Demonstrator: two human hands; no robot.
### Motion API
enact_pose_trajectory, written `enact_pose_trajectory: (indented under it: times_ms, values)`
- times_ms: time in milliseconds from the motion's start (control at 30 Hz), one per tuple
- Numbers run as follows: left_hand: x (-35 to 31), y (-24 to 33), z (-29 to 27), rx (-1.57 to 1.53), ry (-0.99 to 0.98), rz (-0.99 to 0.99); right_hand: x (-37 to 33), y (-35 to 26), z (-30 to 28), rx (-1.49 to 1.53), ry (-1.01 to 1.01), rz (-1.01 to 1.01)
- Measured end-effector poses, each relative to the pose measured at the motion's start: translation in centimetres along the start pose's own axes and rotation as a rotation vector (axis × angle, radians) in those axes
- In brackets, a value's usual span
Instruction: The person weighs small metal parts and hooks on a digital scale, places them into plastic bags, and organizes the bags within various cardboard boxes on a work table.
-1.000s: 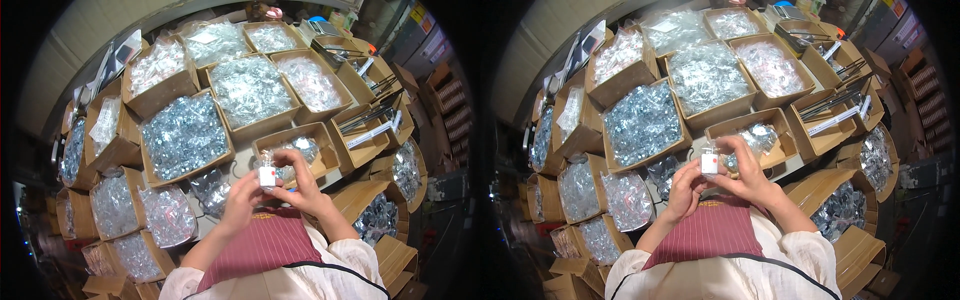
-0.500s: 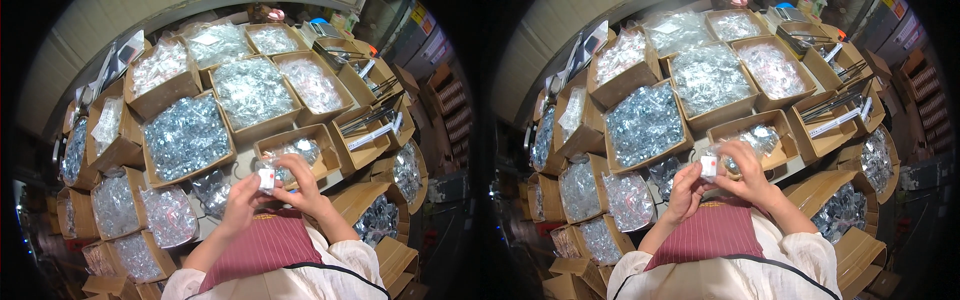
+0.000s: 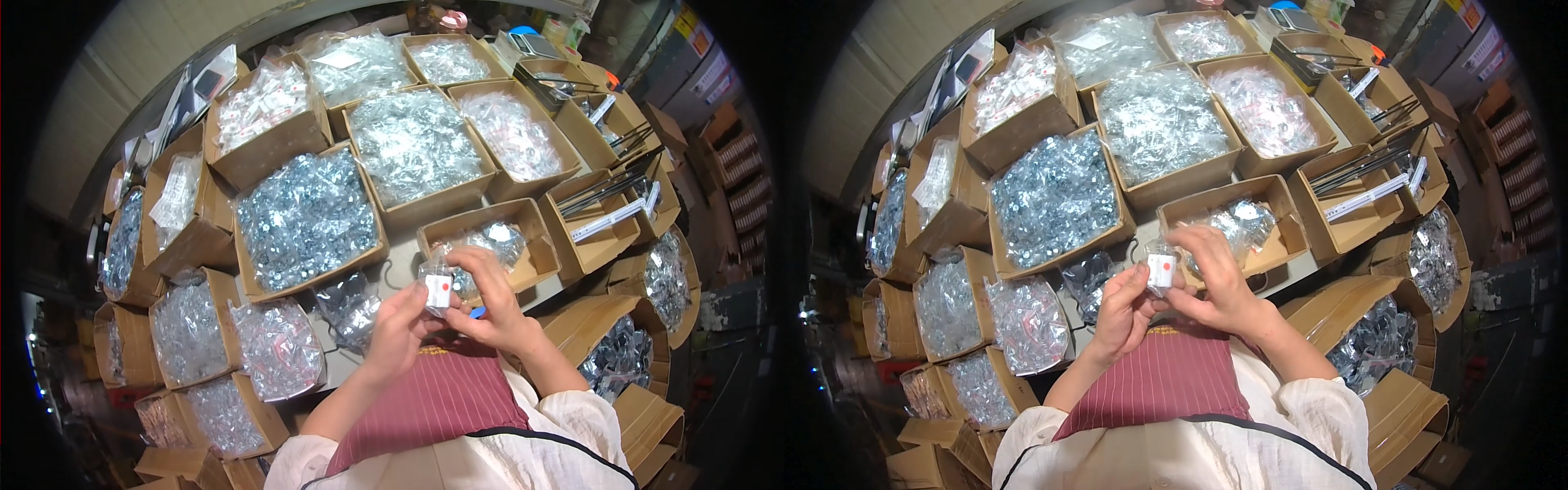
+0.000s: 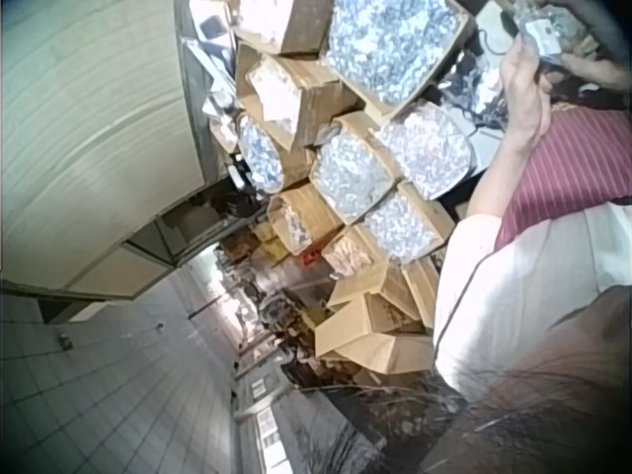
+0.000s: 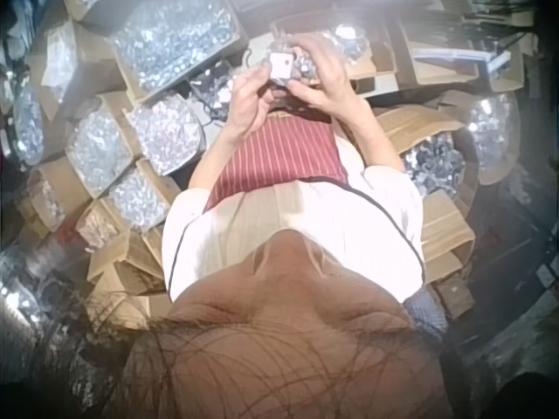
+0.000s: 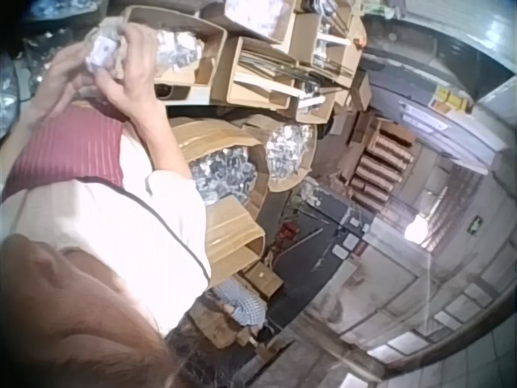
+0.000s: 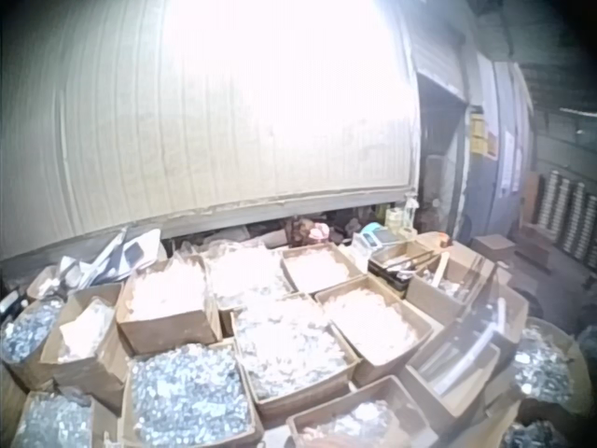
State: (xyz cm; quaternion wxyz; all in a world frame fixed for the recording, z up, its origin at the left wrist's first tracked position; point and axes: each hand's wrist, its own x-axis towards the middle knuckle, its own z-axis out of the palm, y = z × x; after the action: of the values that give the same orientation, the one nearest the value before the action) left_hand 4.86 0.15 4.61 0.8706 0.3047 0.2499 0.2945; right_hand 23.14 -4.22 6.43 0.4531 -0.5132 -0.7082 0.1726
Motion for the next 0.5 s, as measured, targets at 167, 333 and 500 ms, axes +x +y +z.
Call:
enact_pose_trajectory:
  times_ms: [167,333,500]
  values:
    - [-0.2,-0.1,-0.1,-0.052,0.036,0.019,0.4,-0.1,0.4,-0.032,0.025,-0.064]
    - [-0.4,0.2,-0.5,-0.106,-0.011,0.047,0.4,-0.5,1.1,-0.035,0.029,-0.078]
    - [-0.6,0.0,-0.9,-0.164,-0.002,0.064,0.4,-0.3,1.5,-0.029,0.024,-0.107]
